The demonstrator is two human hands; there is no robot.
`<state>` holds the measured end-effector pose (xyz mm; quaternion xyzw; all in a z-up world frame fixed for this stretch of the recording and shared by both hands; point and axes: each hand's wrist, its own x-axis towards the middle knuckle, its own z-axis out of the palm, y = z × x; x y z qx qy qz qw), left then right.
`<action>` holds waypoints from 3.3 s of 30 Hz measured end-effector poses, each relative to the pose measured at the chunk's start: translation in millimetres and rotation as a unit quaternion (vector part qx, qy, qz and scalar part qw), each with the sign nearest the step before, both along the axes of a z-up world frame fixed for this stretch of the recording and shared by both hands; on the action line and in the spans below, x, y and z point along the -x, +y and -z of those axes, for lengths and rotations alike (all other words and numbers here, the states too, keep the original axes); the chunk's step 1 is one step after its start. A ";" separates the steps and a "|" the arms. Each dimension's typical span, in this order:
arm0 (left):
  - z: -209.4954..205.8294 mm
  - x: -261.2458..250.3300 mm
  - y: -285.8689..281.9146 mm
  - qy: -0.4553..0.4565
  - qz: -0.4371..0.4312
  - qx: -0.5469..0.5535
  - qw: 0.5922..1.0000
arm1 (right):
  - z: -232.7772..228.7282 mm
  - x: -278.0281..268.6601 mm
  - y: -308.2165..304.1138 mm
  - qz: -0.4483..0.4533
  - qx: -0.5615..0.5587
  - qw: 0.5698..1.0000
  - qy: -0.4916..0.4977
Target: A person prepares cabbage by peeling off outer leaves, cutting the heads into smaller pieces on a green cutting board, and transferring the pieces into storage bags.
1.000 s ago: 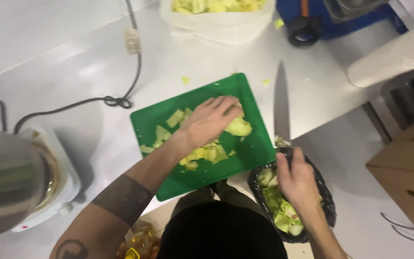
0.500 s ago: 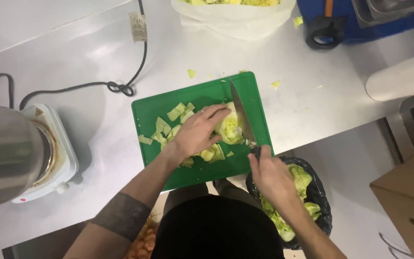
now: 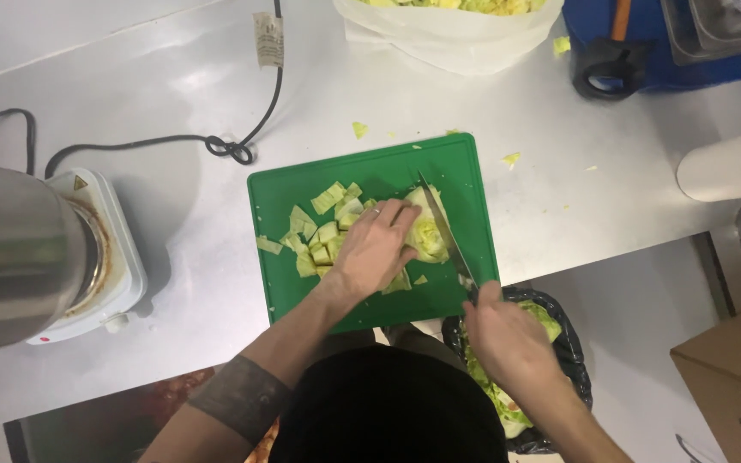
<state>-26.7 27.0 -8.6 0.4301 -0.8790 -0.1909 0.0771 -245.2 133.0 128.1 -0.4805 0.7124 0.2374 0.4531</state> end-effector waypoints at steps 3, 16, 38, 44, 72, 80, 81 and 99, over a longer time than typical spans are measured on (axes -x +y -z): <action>21.2 -5.0 2.4 -0.016 0.003 -0.011 1.000 | 145.0 9.5 29.5 -0.114 0.145 0.983 -0.011; 11.6 -15.4 6.4 0.053 -0.053 -0.043 0.996 | 48.9 0.8 3.0 0.005 0.199 0.977 -0.076; 17.1 -19.2 6.9 0.022 0.004 0.021 1.000 | 140.8 -33.5 20.8 -0.108 0.185 0.977 0.004; -6.6 -30.1 -20.6 -0.035 0.052 -0.031 0.998 | 78.7 -5.7 35.5 0.005 0.187 0.982 -0.032; -35.7 -5.1 -57.9 -0.206 0.181 0.013 0.961 | 12.9 -66.9 -0.1 0.128 -0.010 0.992 0.020; 0.4 -26.0 -54.2 -0.059 0.156 0.087 0.982 | 79.1 -70.3 -0.1 0.054 0.126 0.989 0.057; -4.8 -28.6 -56.7 -0.055 0.145 0.076 0.985 | 67.2 -66.6 -2.3 0.079 0.133 0.987 0.043; -16.7 -48.5 -58.6 -0.034 0.130 -0.056 0.989 | 100.6 -107.4 7.0 0.053 0.060 0.997 0.002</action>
